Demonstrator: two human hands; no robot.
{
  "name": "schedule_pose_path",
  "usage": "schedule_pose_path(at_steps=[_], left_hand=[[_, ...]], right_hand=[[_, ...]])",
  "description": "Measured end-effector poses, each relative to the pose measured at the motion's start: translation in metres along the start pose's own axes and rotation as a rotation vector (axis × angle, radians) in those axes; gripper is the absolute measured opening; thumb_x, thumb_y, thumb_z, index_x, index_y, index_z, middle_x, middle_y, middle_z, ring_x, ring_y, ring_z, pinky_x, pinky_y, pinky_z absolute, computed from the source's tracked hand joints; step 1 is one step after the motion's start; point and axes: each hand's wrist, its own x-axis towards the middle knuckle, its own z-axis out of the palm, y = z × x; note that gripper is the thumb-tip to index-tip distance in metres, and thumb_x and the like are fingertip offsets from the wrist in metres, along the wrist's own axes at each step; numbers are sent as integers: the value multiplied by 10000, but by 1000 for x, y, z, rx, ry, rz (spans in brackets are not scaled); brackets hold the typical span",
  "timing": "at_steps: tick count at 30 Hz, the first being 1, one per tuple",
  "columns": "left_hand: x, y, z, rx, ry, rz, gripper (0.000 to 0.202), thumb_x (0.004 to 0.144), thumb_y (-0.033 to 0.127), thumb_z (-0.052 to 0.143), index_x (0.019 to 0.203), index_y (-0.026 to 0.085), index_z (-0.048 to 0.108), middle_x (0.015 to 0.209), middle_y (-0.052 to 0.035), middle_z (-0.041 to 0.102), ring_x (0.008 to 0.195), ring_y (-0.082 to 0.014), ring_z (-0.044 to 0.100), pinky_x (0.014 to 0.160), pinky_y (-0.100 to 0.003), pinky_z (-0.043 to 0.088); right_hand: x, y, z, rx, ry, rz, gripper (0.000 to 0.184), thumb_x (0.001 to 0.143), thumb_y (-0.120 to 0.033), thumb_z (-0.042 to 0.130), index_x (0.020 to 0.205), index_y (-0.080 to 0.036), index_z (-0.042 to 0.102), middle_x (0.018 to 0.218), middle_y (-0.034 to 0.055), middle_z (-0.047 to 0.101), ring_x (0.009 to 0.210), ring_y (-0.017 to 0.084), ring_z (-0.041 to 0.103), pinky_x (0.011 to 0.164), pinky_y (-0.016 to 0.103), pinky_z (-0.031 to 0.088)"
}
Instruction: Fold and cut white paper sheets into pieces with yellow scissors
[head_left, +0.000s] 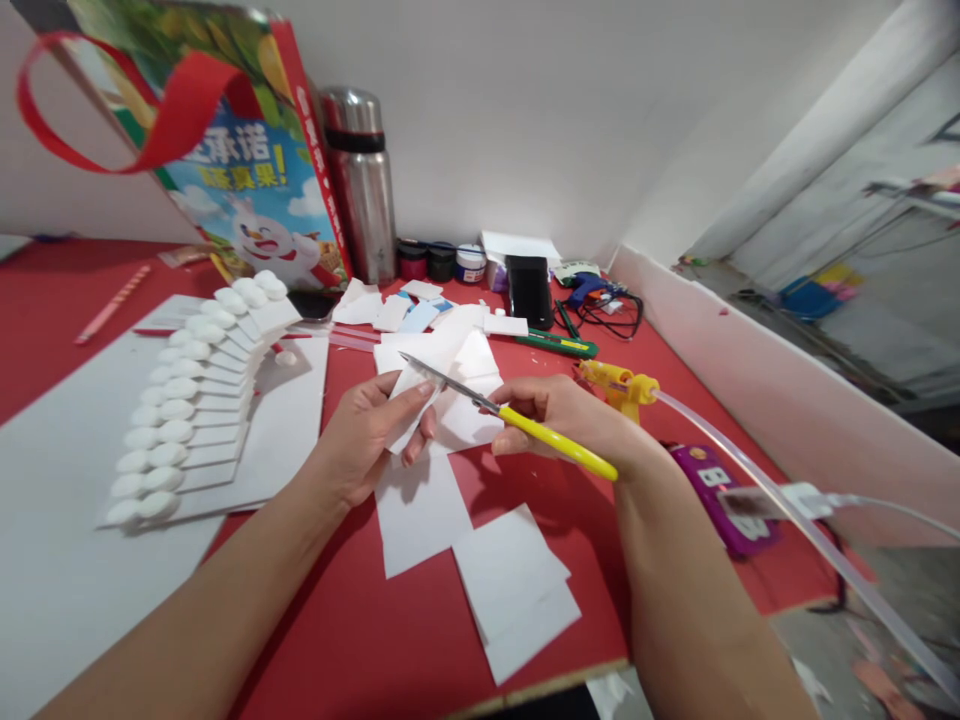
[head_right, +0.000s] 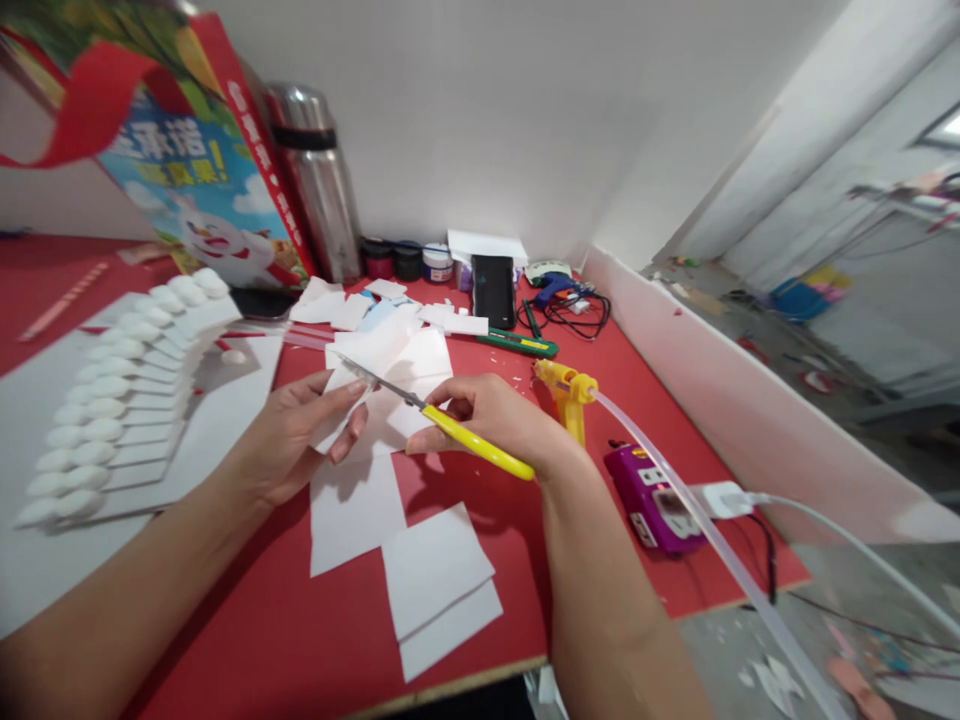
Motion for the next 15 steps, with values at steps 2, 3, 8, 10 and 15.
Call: schedule_pose_path(at_steps=[2, 3, 8, 10, 15], left_hand=[[1, -1, -1, 4, -4, 2, 250, 865, 338, 761, 774, 150, 623, 599, 18, 647, 388, -47, 489, 395, -162, 371], [1, -1, -1, 7, -8, 3, 256, 866, 339, 761, 766, 151, 619, 599, 18, 646, 388, -48, 490, 396, -164, 372], [2, -5, -3, 39, -27, 11, 266, 859, 360, 764, 763, 162, 616, 609, 16, 649, 395, -61, 492, 402, -185, 372], [1, -5, -3, 71, 0, 62, 259, 863, 371, 755, 768, 166, 629, 621, 13, 650, 423, -78, 515, 429, -205, 399], [0, -2, -11, 405, 354, 476, 208, 895, 407, 700, 915, 202, 730, 891, -26, 736, 781, -174, 671, 755, -303, 543]], right_hand=[[0, 0, 0, -8, -1, 18, 440, 684, -518, 855, 961, -187, 768, 717, -11, 630, 585, 111, 495, 533, 256, 361], [0, 0, 1, -9, -4, 35, 435, 686, -517, 854, 950, -183, 766, 681, -24, 601, 553, 98, 462, 511, 251, 340], [-1, 1, 1, 84, -19, 74, 452, 707, -513, 847, 967, -161, 733, 574, -66, 498, 451, 61, 369, 422, 222, 260], [-1, 1, 0, 155, 36, 31, 442, 726, -516, 834, 953, -157, 712, 564, -69, 493, 433, 57, 369, 403, 212, 250], [3, 2, 3, 260, 324, -85, 416, 724, -527, 835, 844, -167, 663, 495, -78, 471, 372, 57, 374, 381, 213, 258]])
